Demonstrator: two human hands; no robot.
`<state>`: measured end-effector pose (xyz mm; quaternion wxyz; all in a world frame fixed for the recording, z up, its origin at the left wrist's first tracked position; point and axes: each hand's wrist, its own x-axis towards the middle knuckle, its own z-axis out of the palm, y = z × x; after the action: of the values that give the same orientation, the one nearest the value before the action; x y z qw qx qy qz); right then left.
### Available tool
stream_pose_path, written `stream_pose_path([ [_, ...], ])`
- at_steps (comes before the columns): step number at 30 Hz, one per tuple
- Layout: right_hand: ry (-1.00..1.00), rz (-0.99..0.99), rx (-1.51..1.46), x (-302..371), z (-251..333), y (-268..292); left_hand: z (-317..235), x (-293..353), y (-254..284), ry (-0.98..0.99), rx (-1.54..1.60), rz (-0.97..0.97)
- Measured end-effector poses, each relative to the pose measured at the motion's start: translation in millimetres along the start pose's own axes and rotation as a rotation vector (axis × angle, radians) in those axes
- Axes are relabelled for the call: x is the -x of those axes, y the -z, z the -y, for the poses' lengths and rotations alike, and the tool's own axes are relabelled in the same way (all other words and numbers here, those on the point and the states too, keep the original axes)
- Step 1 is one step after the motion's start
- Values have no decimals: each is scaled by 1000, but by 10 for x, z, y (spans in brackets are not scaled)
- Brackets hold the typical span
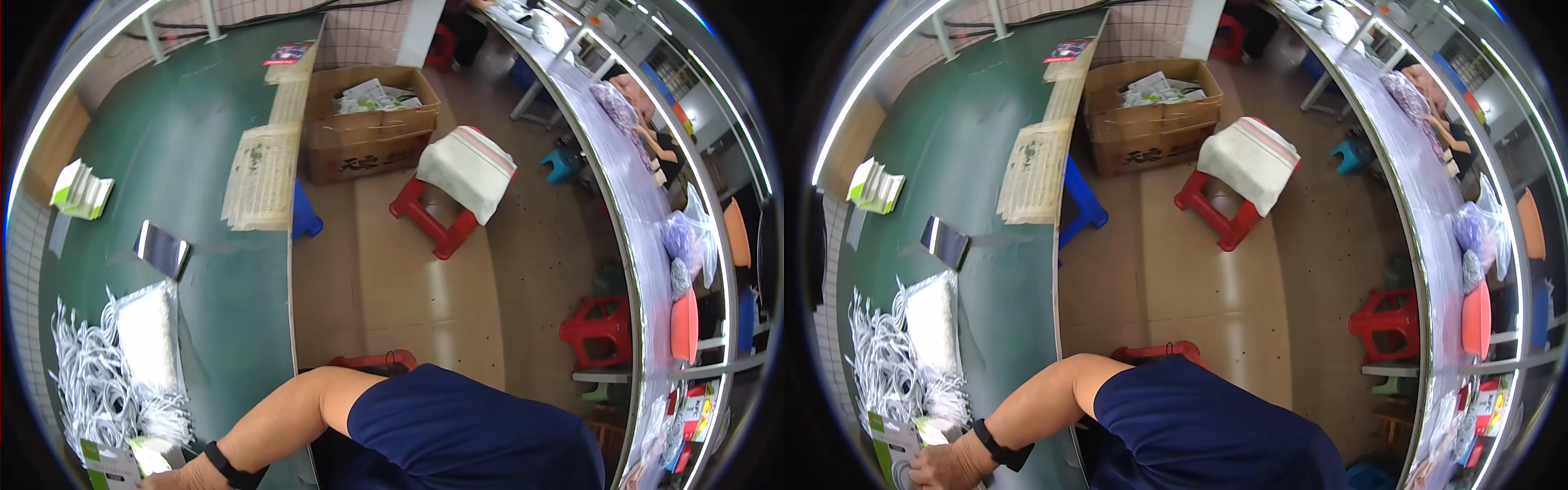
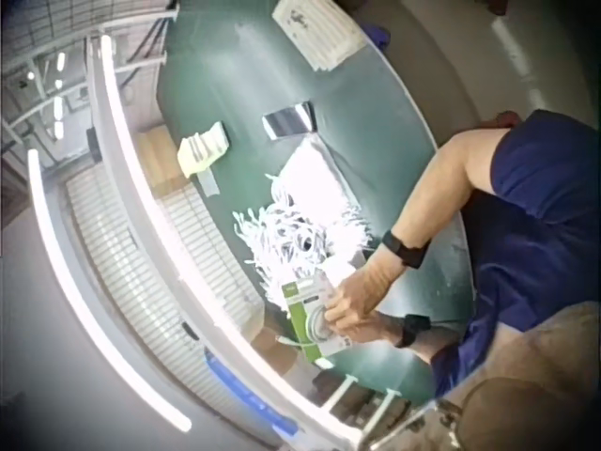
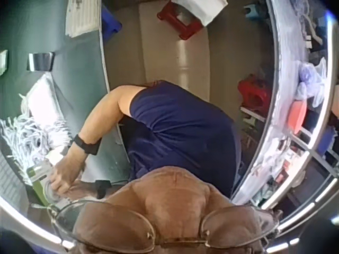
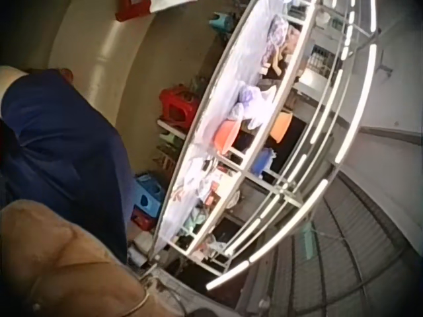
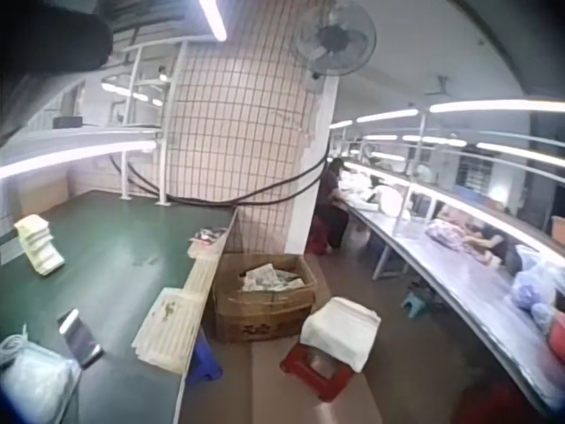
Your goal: Packaging USB cables into cardboard sleeves and securing them with plastic ties.
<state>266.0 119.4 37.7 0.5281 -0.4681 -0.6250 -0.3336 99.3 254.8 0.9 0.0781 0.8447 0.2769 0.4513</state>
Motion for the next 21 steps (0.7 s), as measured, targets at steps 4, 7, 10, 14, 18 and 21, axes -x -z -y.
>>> stream_pose_path([
  [4, -48, -110, 21, -14, -57, -96, 529, -73, -106, -91, -220, -8],
  [7, -31, -110, 26, -25, -149, -84, 368, -128, -137, -194, -473, -34],
  [10, -46, -90, 51, 103, -285, -39, 221, -167, -532, -256, -544, -13],
  [14, -34, -105, -1, 85, -304, -50, 50, -232, -648, -261, -479, 36],
  [18, -31, -126, 0, 62, -288, -14, -97, -268, -797, -260, -414, 87],
  [21, -36, -140, 9, 79, -311, -66, -211, -258, -940, -258, -363, 136],
])
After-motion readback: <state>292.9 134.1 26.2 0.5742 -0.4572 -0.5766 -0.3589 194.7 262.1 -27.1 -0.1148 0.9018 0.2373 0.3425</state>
